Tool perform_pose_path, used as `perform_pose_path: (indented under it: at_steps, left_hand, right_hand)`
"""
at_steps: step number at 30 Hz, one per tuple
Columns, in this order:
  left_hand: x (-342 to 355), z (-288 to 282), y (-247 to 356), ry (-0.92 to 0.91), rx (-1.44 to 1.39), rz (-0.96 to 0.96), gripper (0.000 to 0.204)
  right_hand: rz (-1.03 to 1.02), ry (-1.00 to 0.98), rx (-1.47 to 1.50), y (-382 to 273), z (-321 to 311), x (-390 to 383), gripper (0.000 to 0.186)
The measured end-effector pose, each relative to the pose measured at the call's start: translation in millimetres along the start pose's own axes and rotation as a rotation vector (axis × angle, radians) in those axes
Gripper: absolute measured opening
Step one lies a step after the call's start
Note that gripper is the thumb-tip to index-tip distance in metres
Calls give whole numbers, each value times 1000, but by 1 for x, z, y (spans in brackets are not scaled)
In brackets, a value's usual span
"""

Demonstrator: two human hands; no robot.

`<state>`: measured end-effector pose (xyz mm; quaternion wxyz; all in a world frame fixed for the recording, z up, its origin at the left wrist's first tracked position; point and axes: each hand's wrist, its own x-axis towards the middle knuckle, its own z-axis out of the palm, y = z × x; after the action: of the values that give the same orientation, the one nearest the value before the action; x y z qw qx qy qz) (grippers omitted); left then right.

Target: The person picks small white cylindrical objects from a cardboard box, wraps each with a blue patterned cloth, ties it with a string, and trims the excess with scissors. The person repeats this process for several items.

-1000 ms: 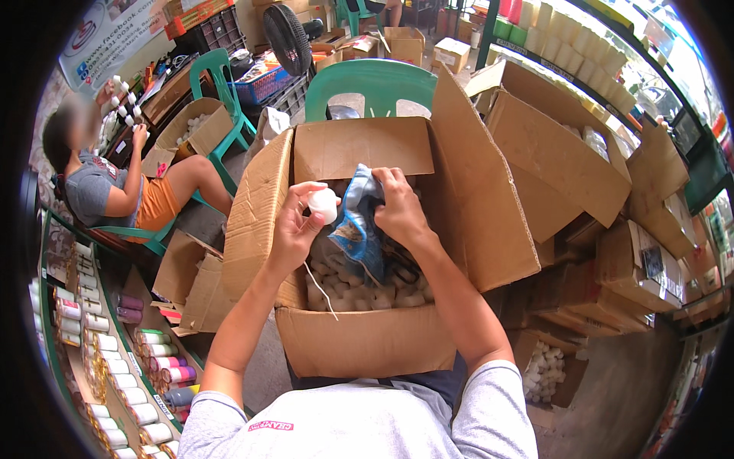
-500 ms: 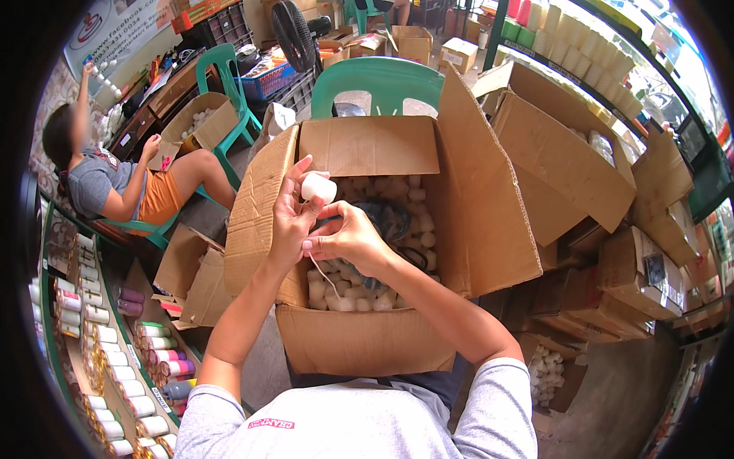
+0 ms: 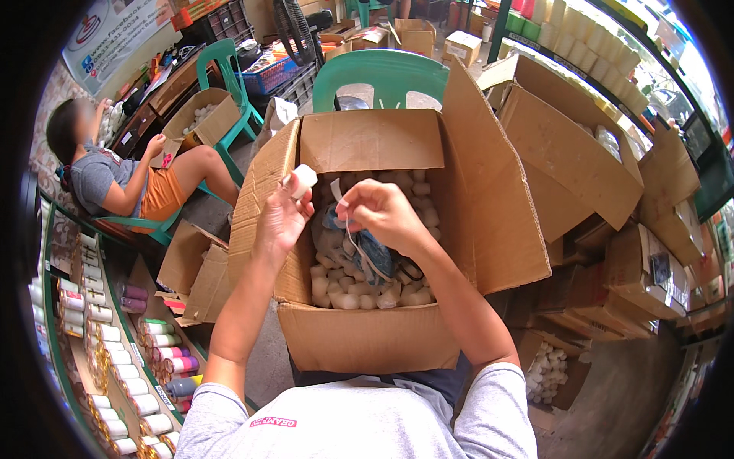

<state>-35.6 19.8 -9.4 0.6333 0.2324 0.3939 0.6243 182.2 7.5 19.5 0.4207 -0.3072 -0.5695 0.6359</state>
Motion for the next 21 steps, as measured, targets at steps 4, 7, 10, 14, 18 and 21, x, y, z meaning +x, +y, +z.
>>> perform_pose_path:
  at_steps: [4,7,10,14,18,21]
  left_hand:
    - [-8,5,7,-149,-73,-224,48]
    - [-1,4,2,-229,-171,-233,48]
    - [-2,6,1,-291,-237,-253,38]
    - [-3,2,2,-338,-295,-315,35]
    - [-2,1,1,-344,-281,-382,34]
    - [-7,6,1,-333,-182,-283,34]
  right_hand:
    - [-12,63,-12,-4,-2,3,14]
    - [-52,64,-86,-6,0,1,17]
    - [-153,139,-249,0,1,1,14]
    - [-159,246,-482,-7,8,-2,7]
    - [-303,380,-589,-7,15,0,7]
    - [-487,464,-778,-8,13,1,8]
